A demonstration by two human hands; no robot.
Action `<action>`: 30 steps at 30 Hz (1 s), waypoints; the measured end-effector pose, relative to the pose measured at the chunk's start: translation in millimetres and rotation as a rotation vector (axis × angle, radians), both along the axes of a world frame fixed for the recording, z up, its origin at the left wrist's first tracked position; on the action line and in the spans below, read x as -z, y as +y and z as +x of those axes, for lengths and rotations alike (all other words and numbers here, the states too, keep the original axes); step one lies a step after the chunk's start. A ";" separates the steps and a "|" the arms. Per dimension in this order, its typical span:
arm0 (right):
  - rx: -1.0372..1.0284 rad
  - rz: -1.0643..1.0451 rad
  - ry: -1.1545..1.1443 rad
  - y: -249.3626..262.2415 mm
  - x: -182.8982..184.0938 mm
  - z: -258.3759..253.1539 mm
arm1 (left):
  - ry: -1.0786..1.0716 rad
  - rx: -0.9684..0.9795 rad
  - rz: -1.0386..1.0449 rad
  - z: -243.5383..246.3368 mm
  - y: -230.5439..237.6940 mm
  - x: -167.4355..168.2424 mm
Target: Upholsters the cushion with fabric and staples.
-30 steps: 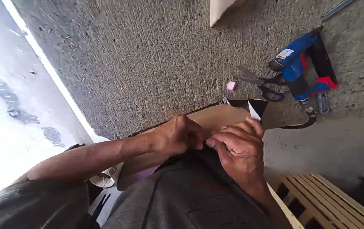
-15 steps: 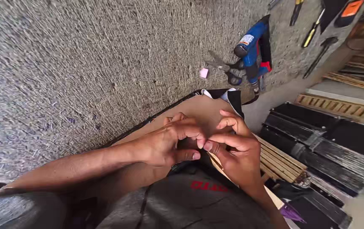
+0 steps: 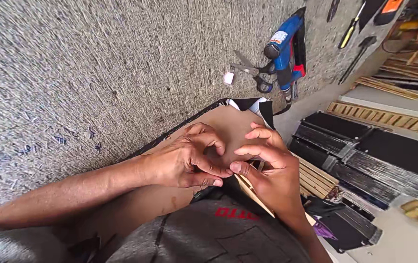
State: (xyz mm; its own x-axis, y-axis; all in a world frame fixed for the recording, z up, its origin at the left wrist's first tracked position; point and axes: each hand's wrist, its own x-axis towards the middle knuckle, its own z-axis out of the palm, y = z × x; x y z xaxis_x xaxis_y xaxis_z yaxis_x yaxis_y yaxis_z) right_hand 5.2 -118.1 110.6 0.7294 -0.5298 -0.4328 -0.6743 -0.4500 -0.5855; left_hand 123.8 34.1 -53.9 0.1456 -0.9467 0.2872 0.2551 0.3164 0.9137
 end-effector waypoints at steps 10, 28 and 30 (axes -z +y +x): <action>-0.305 -0.525 0.450 -194.3 93.1 19.6 | 0.019 0.011 0.029 8.0 -2.7 6.0; -0.307 -0.388 0.343 -158.8 -43.4 56.8 | -0.015 0.079 0.056 15.3 -6.2 8.1; -0.450 -0.411 0.444 -125.2 -121.8 55.2 | -0.009 0.083 0.043 16.0 -6.7 8.5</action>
State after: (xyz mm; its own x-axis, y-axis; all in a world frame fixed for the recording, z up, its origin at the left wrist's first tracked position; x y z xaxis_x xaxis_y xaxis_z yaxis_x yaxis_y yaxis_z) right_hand 60.4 -243.4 232.4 0.7163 -0.4043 -0.5688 -0.5075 -0.8612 -0.0270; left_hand 139.9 27.4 -62.4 0.0635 -0.9669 0.2471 0.2702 0.2550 0.9284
